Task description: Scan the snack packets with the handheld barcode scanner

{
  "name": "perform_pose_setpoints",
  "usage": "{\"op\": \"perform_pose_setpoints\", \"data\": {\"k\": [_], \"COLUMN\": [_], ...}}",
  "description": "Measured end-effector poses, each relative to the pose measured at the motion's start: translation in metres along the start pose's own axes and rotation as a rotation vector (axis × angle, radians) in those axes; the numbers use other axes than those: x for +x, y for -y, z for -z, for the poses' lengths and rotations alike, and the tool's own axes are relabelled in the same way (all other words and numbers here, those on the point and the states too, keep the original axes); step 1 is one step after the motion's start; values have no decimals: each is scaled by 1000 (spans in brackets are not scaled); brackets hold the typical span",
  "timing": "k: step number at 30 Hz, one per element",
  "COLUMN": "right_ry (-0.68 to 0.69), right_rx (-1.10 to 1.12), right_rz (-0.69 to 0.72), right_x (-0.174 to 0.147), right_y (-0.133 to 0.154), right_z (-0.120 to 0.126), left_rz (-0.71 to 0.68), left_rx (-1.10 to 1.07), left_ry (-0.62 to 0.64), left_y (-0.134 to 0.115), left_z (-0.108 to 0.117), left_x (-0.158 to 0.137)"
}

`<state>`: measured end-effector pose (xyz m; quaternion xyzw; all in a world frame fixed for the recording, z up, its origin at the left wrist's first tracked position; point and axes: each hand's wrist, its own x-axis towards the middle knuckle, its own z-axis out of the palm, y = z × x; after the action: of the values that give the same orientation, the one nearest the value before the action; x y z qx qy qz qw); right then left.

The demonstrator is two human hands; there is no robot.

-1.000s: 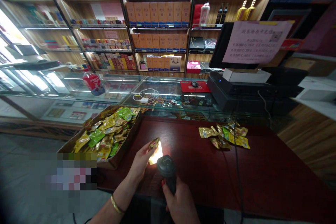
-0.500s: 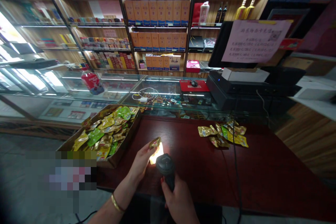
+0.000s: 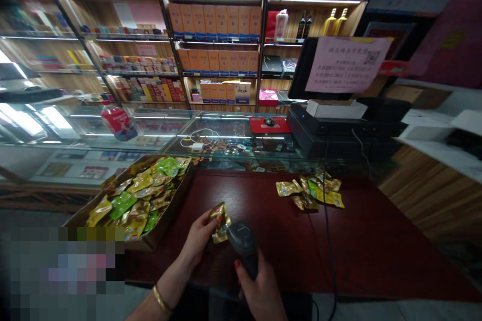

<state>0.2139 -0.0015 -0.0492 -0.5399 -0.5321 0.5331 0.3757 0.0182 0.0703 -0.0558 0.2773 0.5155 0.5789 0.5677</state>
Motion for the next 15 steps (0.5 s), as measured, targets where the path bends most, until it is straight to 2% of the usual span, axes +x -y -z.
{"op": "perform_pose_setpoints", "data": {"k": [3, 8, 12, 15], "right_ry": [-163, -414, -466, -470], "right_rx": [145, 501, 606, 597], "right_rz": [15, 48, 18, -42], "right_x": [7, 16, 16, 13], "right_y": [-16, -39, -51, -53], "right_z": [23, 46, 43, 38], "left_rz": [-36, -134, -268, -484], "left_rx": [193, 440, 610, 944], "left_ry": [119, 231, 338, 467], "left_y": [18, 46, 48, 47], "left_z": [-24, -109, -165, -187], "left_x": [17, 59, 79, 87]}}
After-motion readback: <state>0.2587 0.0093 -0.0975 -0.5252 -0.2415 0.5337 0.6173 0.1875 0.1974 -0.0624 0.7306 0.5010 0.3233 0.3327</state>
